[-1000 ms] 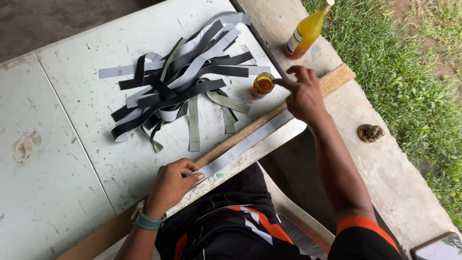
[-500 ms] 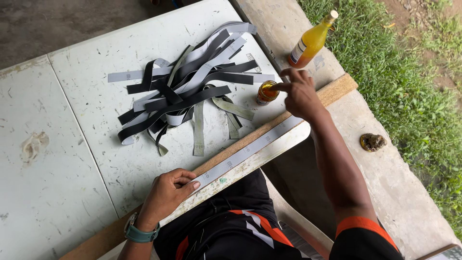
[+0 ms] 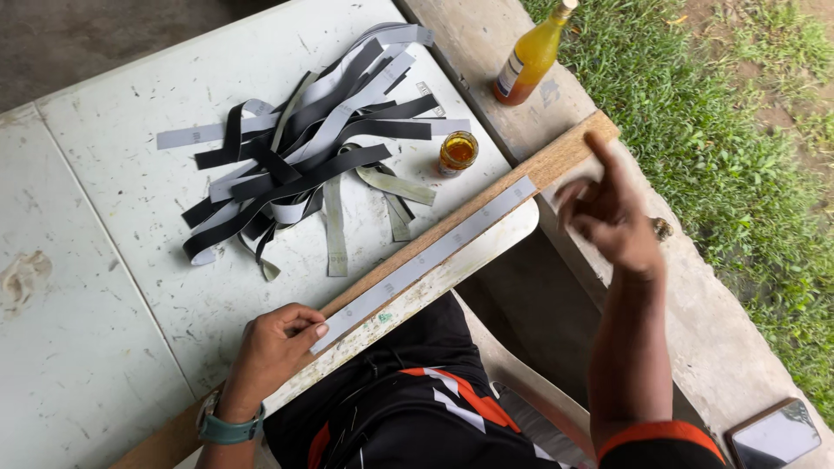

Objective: The person pours a yellow liquid from a bottle into a small jar, then repeatedly dips a small wooden stick into the jar and applies the liquid to strips of black and white tape laid on a wooden plank. The person smooths each strip with a finger after application.

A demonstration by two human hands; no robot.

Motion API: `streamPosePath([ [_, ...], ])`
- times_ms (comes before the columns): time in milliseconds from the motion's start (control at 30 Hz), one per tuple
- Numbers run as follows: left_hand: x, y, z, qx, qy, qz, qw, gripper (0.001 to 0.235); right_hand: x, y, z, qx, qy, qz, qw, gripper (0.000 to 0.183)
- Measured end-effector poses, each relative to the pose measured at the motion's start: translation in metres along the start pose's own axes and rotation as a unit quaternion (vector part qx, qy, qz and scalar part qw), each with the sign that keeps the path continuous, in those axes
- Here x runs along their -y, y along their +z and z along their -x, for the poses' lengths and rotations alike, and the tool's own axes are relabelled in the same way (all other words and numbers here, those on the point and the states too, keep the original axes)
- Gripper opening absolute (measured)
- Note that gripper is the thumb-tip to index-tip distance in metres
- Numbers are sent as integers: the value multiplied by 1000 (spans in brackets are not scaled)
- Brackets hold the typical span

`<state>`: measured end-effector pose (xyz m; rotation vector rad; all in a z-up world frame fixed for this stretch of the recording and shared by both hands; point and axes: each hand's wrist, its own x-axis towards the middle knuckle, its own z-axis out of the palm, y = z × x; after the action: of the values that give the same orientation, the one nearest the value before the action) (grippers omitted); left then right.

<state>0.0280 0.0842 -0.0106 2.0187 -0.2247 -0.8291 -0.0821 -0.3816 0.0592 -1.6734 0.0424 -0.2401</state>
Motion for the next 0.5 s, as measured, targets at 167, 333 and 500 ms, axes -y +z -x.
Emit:
streamPosePath([
  [167, 5, 1, -8, -10, 11, -14, 1000, 19, -68, -1, 38, 11, 149, -113, 982, 113],
  [333, 5, 1, -6, -9, 10, -32, 999, 19, -83, 7, 22, -9, 159, -164, 973, 110],
  [500, 13, 1, -3, -14, 37, -23, 999, 20, -41, 34, 16, 28, 262, 78, 962, 114],
])
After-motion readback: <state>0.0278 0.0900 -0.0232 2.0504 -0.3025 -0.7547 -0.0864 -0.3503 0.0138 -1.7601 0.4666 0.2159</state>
